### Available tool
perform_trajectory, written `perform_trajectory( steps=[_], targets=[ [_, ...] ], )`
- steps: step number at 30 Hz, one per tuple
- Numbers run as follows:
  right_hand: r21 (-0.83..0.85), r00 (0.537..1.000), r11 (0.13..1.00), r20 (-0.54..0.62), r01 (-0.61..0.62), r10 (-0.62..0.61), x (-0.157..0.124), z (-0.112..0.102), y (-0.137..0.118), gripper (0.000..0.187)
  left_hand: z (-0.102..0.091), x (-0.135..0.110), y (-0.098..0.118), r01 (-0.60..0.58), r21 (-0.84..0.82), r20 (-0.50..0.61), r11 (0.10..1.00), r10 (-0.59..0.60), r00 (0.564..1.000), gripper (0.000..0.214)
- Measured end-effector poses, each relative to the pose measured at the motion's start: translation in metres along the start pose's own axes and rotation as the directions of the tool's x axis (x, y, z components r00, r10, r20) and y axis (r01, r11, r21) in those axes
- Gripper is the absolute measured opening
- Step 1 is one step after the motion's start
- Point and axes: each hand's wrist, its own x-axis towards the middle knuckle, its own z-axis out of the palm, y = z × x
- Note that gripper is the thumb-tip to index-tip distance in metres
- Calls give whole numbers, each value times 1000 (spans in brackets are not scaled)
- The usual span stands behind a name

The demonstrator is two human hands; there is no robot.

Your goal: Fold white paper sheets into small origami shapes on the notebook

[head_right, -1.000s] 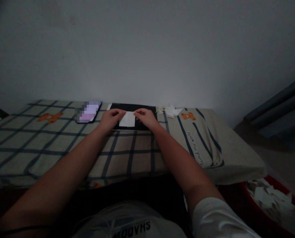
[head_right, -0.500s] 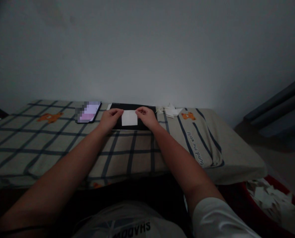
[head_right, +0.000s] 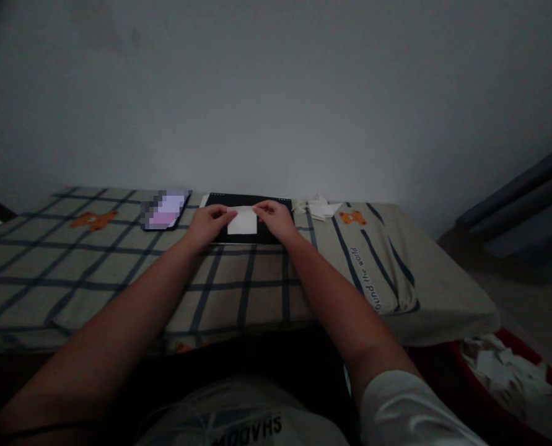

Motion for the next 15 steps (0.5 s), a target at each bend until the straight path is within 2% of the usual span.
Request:
perform_trajectory(
  steps=[4,8,15],
  targets=[
    [30,999,999,4,-41,41,-1,0,0,21,-1,1,-1,-27,-3,-41,1000,27,999,24],
    [-15,996,997,55,-76,77,-2,1,-1,20,-1,3,-5,-22,-15,-81,1000,21,997,24],
    [-75,996,997,90,4,3,-2,0,3,21,2,3,-6,8,-84,-4,996,-8,1000,19]
  ],
)
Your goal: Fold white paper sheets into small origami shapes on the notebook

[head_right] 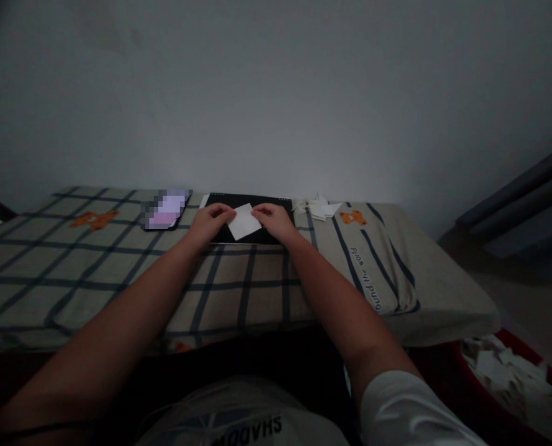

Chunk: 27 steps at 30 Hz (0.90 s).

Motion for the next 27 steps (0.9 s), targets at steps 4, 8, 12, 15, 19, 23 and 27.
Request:
perform_trajectory(
  steps=[4,8,12,15,19,23,27],
  targets=[
    [-12,999,1000,35,27,-26,-1,1,1,24,1,-2,1,-30,-10,77,999,31,997,27],
    [7,998,999,56,38,-39,-1,2,0,24,1,-2,-1,-36,-12,141,999,38,989,28],
    [41,993,997,95,67,-71,-2,2,-2,21,1,-3,-1,-19,-29,179,999,24,984,25],
    [35,992,997,107,66,-69,-3,3,-4,20,2,-4,1,-24,-29,165,999,28,986,25],
    [11,993,999,109,45,-46,-3,2,-5,22,1,-4,2,-39,0,68,999,39,997,26],
    [-33,994,999,103,33,-29,-1,0,-2,24,-1,-2,1,-28,-36,-41,999,27,999,26],
    [-75,995,996,89,48,-42,0,-2,-1,25,-1,-1,1,-15,-22,-84,1000,13,996,25]
  ],
)
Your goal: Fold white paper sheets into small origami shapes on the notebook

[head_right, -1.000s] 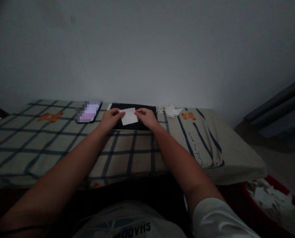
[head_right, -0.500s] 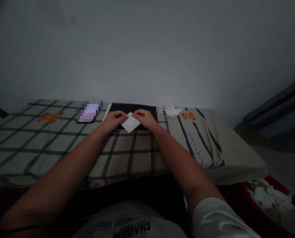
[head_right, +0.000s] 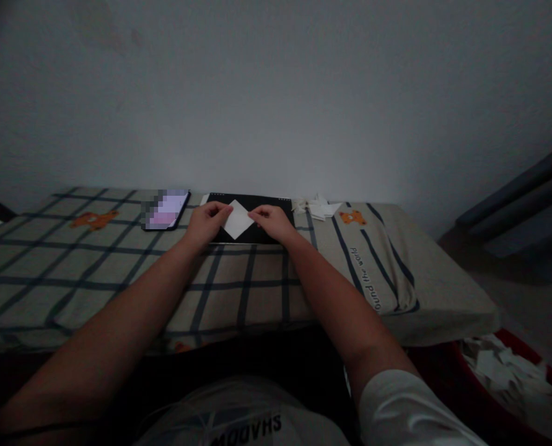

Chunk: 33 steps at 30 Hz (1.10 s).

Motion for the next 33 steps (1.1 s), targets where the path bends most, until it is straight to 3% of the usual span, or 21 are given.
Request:
perform_trajectory(
  steps=[7,11,16,22,27,33],
  targets=[
    [-95,1000,995,7,13,-13,0,-1,0,27,-2,2,1,38,17,-60,999,-37,998,28],
    [-107,997,994,-78,-3,-6,0,-2,3,27,-3,3,0,64,-28,-116,998,-67,991,33],
    [-64,988,997,-151,-38,28,2,-2,6,24,-3,3,-1,54,-40,-88,998,-57,994,30],
    [-8,966,1000,-259,-8,6,3,-3,1,26,-4,1,6,-146,147,-104,978,162,981,22],
    [119,980,990,-175,-72,92,3,-2,-1,40,-3,-4,7,-350,208,-15,913,361,933,15],
    [154,980,985,-171,-77,104,4,-2,3,32,-1,-5,4,-411,285,102,866,399,911,14]
  ],
)
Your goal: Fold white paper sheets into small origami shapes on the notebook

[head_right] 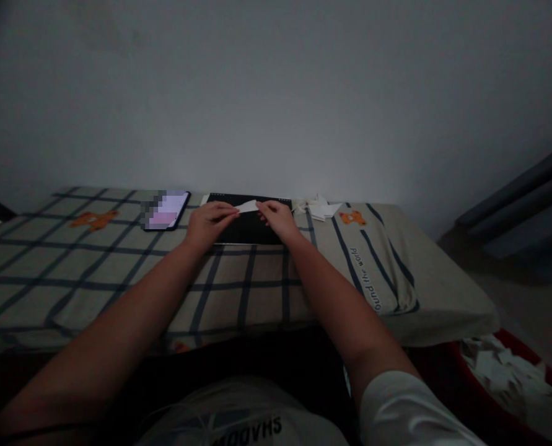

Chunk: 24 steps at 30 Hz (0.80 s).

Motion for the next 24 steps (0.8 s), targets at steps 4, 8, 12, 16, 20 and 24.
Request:
perform_trajectory(
  steps=[4,8,12,16,20,24],
  targets=[
    [31,1000,999,-3,-14,14,0,0,0,23,-1,1,-1,-14,-2,-15,1000,14,1000,15],
    [32,1000,999,-13,-22,23,-1,1,-2,22,-3,2,0,44,-37,-49,998,-46,998,24],
    [24,1000,1000,-9,-19,19,-2,1,-4,24,-3,3,0,123,-66,-50,990,-126,991,30],
    [7,1000,1000,-18,-12,12,-2,0,-3,25,0,3,-3,140,-117,-56,983,-147,988,37],
    [20,1000,1000,-26,-14,15,-1,-1,0,26,5,3,-7,162,-175,-55,971,-174,983,45],
    [38,999,999,-36,-18,20,0,0,2,24,6,2,-9,139,-200,-51,970,-152,987,44]
  ],
)
